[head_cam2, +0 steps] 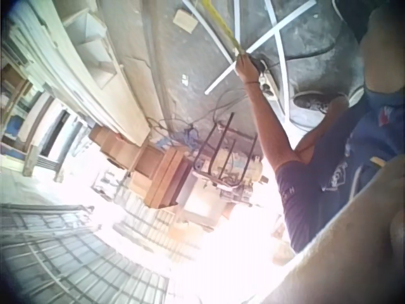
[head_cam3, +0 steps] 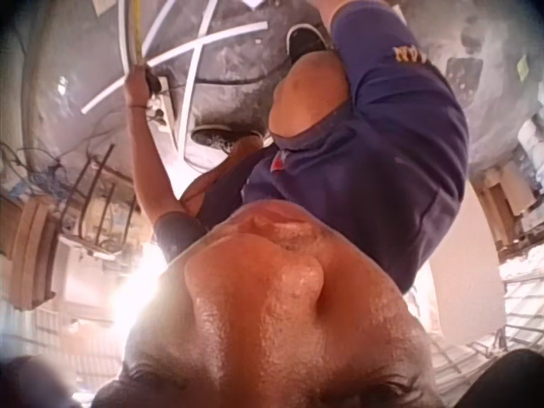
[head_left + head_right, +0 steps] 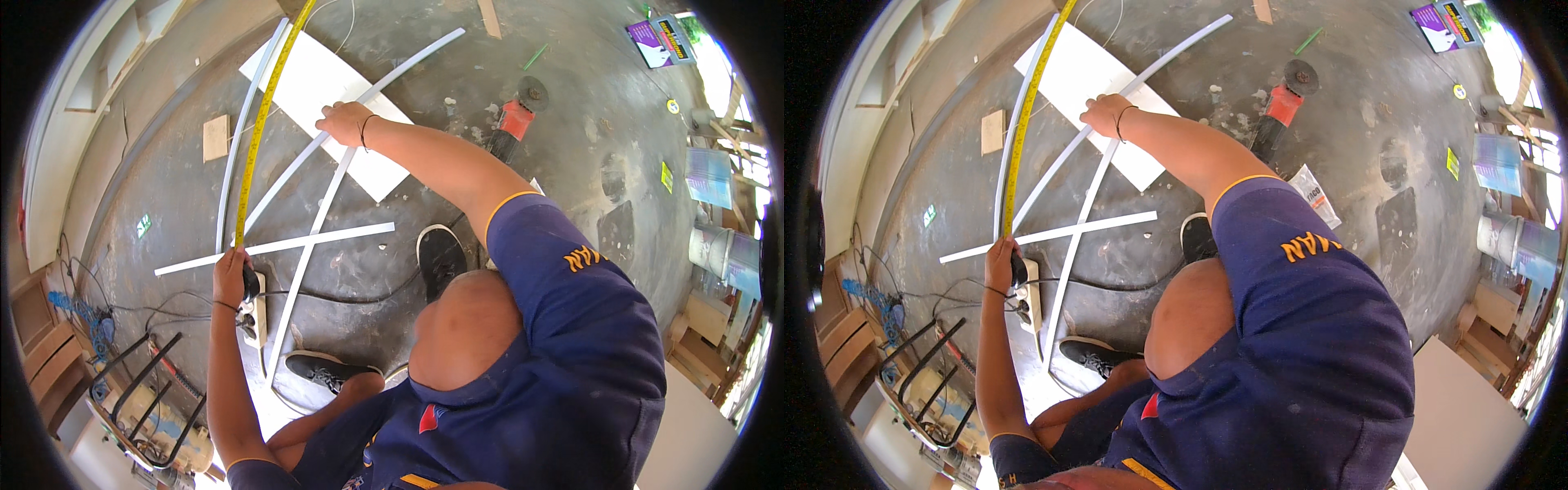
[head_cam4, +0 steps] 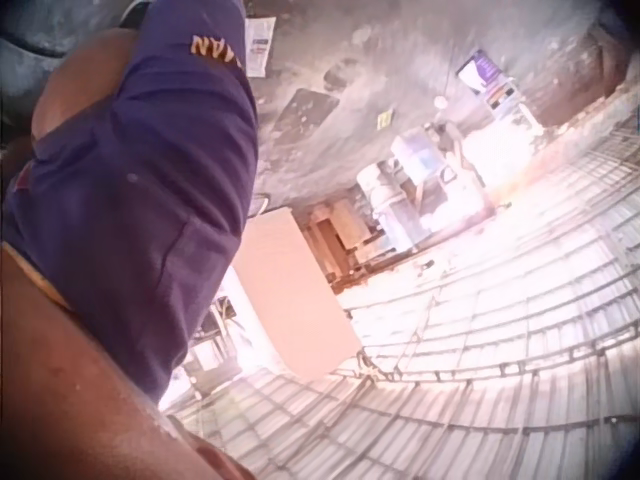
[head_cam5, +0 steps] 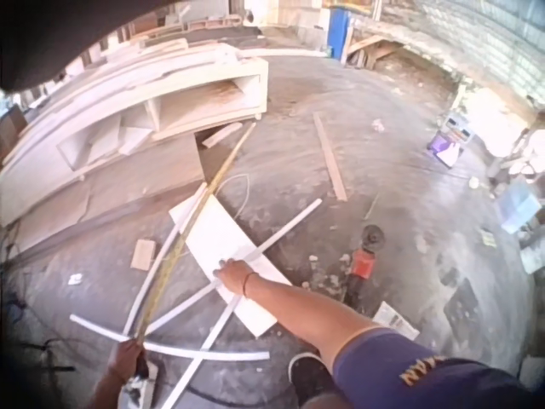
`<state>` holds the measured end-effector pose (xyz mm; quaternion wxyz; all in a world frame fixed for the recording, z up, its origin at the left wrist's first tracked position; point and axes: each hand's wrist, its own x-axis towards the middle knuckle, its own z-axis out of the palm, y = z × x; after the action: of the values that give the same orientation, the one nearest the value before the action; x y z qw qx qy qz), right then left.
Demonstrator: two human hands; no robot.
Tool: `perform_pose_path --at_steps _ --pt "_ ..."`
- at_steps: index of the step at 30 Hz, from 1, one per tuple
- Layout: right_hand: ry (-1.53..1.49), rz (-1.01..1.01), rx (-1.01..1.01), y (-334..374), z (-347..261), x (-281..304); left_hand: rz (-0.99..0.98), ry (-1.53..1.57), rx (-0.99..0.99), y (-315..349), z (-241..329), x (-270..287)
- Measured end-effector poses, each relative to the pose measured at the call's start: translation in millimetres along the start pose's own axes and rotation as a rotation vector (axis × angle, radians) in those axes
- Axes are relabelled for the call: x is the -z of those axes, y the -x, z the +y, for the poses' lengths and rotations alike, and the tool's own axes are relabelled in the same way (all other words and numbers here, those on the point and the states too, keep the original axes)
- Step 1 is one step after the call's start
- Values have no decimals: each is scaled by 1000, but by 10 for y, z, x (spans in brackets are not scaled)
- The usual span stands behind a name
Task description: The person measures strips of white plastic trim against a wooden cabinet and then uses a measuring tape to measure the trim pieces on the floor.
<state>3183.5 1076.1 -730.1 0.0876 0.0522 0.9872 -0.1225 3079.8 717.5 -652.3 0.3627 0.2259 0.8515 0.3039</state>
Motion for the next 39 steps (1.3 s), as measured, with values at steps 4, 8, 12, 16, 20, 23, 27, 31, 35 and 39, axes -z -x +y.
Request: perform_pose_path --at_steps 4,8,12,16,20,23,27,31,35,39 --pt "64 -37 27 112 100 -42 15 17 10 -35 -33 -1" --pt "18 19 50 196 212 -33 24 35 -27 -103 -136 -31" --pt "-13 49 67 288 309 -53 22 -10 -56 -148 -12 -69" --pt "-44 205 110 325 448 -188 66 -31 -128 -186 72 -46" --pt "15 161 121 420 498 -178 90 -32 -54 -224 107 73" --pt "2 189 175 415 484 -94 90 -46 -63 -239 41 137" --pt "-85 199 111 412 348 -170 16 -206 -161 -151 -184 77" --pt "-193 305 74 641 443 -190 -70 -225 -265 -108 -19 -266" --pt "-257 248 -73 744 468 -179 -84 -199 -188 -133 -52 -481" --pt "-273 336 -75 694 473 -293 -85 -97 -57 -188 -144 -463"
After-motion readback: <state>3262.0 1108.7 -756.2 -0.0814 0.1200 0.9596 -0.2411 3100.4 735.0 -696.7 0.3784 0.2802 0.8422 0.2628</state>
